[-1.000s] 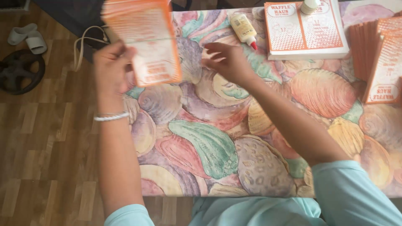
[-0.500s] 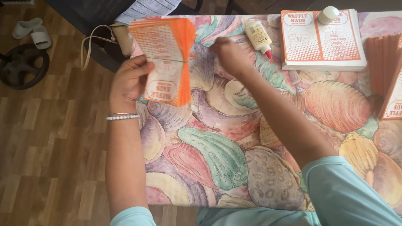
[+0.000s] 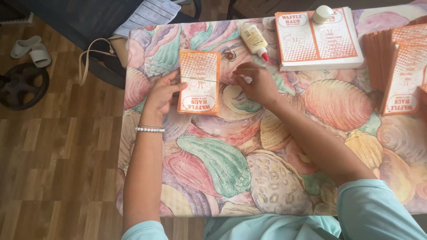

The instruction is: Folding and stacking paper bags on a table

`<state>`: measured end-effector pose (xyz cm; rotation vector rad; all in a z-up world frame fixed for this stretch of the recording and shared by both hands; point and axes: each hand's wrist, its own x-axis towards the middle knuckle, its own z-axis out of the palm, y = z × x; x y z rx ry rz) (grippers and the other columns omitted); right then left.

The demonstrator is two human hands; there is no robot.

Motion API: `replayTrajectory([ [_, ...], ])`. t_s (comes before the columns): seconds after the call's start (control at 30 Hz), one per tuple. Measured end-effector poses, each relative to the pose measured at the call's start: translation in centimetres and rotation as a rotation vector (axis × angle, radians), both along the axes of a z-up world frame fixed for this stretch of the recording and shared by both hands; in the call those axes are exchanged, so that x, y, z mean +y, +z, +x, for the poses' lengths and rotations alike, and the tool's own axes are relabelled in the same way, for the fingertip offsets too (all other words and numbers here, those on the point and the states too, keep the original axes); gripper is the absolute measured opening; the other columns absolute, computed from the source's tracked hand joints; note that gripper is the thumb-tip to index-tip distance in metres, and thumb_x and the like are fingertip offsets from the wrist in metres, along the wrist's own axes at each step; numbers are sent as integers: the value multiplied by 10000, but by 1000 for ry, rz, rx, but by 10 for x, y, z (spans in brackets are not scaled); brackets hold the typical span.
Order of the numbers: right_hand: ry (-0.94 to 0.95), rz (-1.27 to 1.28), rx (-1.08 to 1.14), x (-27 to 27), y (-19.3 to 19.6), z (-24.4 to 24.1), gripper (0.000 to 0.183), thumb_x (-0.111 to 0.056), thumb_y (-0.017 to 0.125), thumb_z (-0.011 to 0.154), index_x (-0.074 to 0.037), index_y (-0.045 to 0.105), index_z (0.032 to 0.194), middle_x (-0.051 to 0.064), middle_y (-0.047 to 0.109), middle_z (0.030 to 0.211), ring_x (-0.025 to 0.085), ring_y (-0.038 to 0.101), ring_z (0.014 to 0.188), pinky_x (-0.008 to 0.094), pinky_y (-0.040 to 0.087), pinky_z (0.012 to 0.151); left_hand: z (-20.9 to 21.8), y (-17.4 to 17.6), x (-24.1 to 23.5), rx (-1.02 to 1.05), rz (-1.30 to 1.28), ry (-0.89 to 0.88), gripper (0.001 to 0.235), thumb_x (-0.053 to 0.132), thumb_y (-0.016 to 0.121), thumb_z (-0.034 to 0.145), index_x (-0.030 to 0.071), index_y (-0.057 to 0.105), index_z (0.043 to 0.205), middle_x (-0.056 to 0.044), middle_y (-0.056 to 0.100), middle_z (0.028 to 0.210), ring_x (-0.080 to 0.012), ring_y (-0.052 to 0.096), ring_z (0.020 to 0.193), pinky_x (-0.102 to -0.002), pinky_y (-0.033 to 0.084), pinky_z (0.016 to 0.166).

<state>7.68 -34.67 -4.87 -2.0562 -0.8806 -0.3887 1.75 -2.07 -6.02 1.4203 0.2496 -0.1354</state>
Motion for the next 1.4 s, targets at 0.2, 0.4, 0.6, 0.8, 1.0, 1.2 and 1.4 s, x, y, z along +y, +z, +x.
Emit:
replayTrajectory([
  [0.2, -7, -36, -29, -34, 27, -32, 123, -131, 768, 922, -112, 812, 1036, 128, 762, 1041, 377, 732, 968, 454, 584, 815, -9, 20, -22, -86, 141, 15, 692, 30, 817, 826, 82, 552, 1463, -37, 708, 919, -165, 738, 836, -343, 672, 704],
  [0.4, -107, -56, -62, -115, 33, -20, 160, -72, 758, 929, -77, 807, 1081, 149, 762, 1066, 394, 726, 995, 472, 575, 842, -3, 12, -36, 90, 1172, 83, 491, 402, 742, 830, 344, 697, 1316, 53, 758, 940, -193, 738, 962, -397, 600, 797],
  [0.6, -345, -20, -125, -167, 16, -19, 123, -201, 835, 997, -170, 829, 1116, 35, 773, 1055, 259, 732, 880, 352, 589, 791, -33, 104, -112, 47, 1315, 154, 1057, 582, 723, 955, -9, 142, 1612, -316, 640, 1156, -438, 681, 1050, -584, 562, 868],
  [0.8, -401, 21, -109, -189, 14, 1, 232, -217, 868, 980, -118, 818, 1184, 90, 760, 1086, 309, 732, 899, 380, 591, 772, -7, 68, -133, 199, 1417, 130, 1489, 645, 926, 680, 33, -61, 1611, -283, 565, 1238, -475, 621, 1118, -637, 499, 861],
  [1.0, -356, -269, -97, -197, 35, 13, 455, -113, 811, 910, -93, 732, 1358, 158, 711, 1267, 403, 689, 1097, 490, 582, 861, 4, 56, -131, 186, 1478, 150, 1498, 765, 863, 599, 32, 45, 1618, -235, 592, 1153, -458, 653, 1023, -595, 514, 749],
  [1.2, -227, -528, 51, -189, 68, 17, 429, -46, 731, 930, -14, 702, 1357, 244, 683, 1338, 461, 640, 1206, 555, 540, 967, -7, 78, -141, 183, 1455, 113, 1453, 650, 887, 662, 47, -14, 1630, -296, 577, 1257, -517, 638, 1110, -629, 511, 827],
  [1.4, -212, -581, -195, -209, 20, 41, 553, -195, 798, 880, -107, 673, 1411, 175, 673, 1351, 402, 636, 1254, 497, 571, 960, -7, 106, -183, -205, 1485, 204, 1213, 406, 952, 695, 11, 252, 1603, -352, 243, 1570, -646, 180, 1443, -831, 192, 1071],
])
